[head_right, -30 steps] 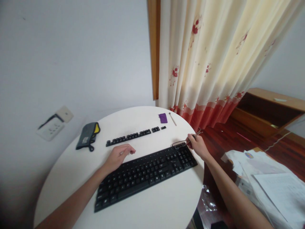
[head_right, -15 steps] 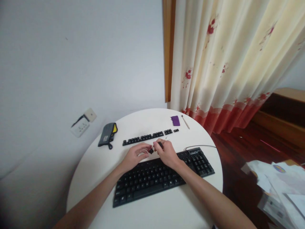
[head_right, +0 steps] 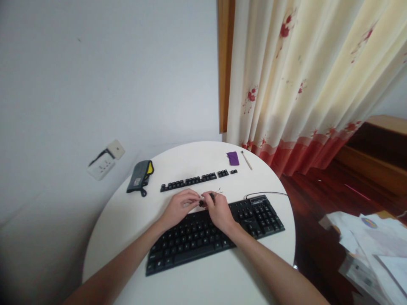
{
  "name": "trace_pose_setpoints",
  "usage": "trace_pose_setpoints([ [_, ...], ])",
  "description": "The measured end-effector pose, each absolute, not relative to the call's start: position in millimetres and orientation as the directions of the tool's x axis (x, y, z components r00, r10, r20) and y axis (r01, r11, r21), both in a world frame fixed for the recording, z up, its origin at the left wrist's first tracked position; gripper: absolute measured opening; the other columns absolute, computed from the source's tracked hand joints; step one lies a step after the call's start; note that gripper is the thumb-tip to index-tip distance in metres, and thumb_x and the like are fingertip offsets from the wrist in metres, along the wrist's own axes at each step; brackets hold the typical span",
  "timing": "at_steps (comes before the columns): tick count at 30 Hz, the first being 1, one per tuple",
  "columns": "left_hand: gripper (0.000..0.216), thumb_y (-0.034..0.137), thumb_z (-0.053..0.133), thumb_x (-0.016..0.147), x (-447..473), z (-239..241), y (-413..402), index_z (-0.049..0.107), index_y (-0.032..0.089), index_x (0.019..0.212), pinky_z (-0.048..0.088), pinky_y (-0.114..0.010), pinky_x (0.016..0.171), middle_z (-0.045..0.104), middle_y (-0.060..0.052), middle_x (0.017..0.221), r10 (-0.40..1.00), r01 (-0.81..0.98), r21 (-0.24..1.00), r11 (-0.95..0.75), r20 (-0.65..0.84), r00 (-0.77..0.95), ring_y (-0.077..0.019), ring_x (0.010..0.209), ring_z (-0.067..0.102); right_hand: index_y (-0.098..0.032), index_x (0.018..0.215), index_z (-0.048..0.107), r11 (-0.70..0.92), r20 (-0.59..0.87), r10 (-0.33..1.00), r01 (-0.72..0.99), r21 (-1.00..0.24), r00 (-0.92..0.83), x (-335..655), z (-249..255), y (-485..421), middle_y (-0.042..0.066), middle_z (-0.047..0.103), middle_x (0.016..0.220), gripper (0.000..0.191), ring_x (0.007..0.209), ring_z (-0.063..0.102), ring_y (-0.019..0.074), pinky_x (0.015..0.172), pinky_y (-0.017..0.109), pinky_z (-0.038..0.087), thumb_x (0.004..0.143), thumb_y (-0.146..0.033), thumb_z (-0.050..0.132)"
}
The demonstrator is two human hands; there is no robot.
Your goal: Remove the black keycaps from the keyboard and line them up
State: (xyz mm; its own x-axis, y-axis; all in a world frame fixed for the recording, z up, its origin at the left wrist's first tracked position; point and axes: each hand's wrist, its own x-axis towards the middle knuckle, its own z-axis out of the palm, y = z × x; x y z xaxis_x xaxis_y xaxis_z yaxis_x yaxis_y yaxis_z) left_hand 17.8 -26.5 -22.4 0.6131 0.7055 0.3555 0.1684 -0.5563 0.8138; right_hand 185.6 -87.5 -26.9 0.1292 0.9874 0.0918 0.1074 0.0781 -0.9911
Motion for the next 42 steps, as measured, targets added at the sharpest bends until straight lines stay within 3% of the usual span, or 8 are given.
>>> trace_pose_setpoints([
  [10,0.011,0.025,0.067,0.082,20,-19,-31,0.072,0.017,0.088,0.055,-0.029,0.073,0.067,-0.007,0.090,0.659,0.153,0.774,-0.615,0.397,0.639,-0.0162,0.081,0.063,-0.015,0.088,0.068,0.062,0.101,0.971,0.181,-0.982,0.217,185,-30,-87,0.006,0.068,0.067,0.041,0.062,0.066,0.0204,0.063,0.030,0.052,0.092,-0.048,0.044],
  [14,0.011,0.024,0.066,0.083,19,-16,-30,0.071,0.017,0.089,0.053,-0.029,0.074,0.068,-0.007,0.089,0.678,0.201,0.741,-0.641,0.423,0.601,-0.0165,0.081,0.063,-0.016,0.080,0.066,0.164,0.267,0.934,0.378,-0.911,0.237,193,-28,-86,0.008,0.066,0.079,0.035,0.078,0.063,0.0201,0.077,0.032,0.048,0.094,-0.038,0.043],
  [20,0.019,0.028,0.072,0.078,15,-20,-26,0.069,0.015,0.092,0.053,-0.030,0.075,0.068,-0.006,0.086,0.757,0.192,0.815,-0.547,0.384,0.529,-0.0168,0.078,0.064,-0.021,0.111,0.060,0.415,0.428,0.902,0.403,-0.816,-0.063,202,-22,-89,0.005,0.062,0.094,0.026,0.087,0.058,0.0173,0.082,0.031,0.046,0.095,-0.021,0.039],
  [23,0.020,0.029,0.074,0.075,15,-23,-25,0.069,0.015,0.087,0.054,-0.030,0.075,0.068,-0.005,0.083,0.780,0.152,0.853,-0.499,0.366,0.508,-0.0172,0.076,0.065,-0.022,0.109,0.062,0.473,0.452,0.877,0.448,-0.759,-0.160,197,-18,-93,0.005,0.060,0.093,0.023,0.087,0.057,0.0179,0.081,0.031,0.045,0.091,-0.016,0.048],
  [28,0.024,0.033,0.076,0.073,13,-24,-23,0.069,0.014,0.086,0.055,-0.032,0.076,0.071,-0.007,0.084,0.768,0.107,0.894,-0.435,0.306,0.562,-0.0196,0.078,0.066,-0.022,0.096,0.064,0.407,0.401,0.907,0.517,-0.753,-0.131,196,-13,-95,0.003,0.064,0.088,0.015,0.080,0.058,0.0174,0.074,0.029,0.045,0.082,-0.019,0.064],
  [32,0.025,0.036,0.059,0.088,10,-19,-21,0.069,0.014,0.091,0.053,-0.029,0.072,0.072,-0.008,0.087,0.812,0.139,0.887,-0.441,0.328,0.482,-0.0173,0.076,0.066,-0.020,0.088,0.067,0.339,0.366,0.926,0.640,-0.690,-0.096,233,-7,-73,0.002,0.067,0.083,0.010,0.075,0.059,0.0161,0.071,0.027,0.043,0.078,-0.021,0.068],
  [37,0.038,0.039,0.045,0.095,6,-13,-18,0.069,0.013,0.081,0.048,-0.026,0.064,0.070,-0.006,0.075,0.812,0.169,0.860,-0.482,0.366,0.455,-0.0150,0.068,0.062,-0.019,0.085,0.070,-0.074,0.176,0.962,0.815,-0.575,0.211,316,-13,-29,0.003,0.070,0.083,0.012,0.078,0.062,0.0174,0.070,0.025,0.041,0.074,-0.022,0.069],
  [42,0.040,0.039,0.043,0.096,5,-16,-17,0.069,0.014,0.079,0.047,-0.026,0.063,0.069,-0.006,0.072,0.797,0.205,0.842,-0.500,0.355,0.488,-0.0150,0.067,0.060,-0.015,0.086,0.073,-0.213,0.113,0.941,0.817,-0.536,0.319,361,-35,-4,0.007,0.071,0.081,0.016,0.075,0.064,0.0193,0.064,0.025,0.040,0.070,-0.019,0.070],
])
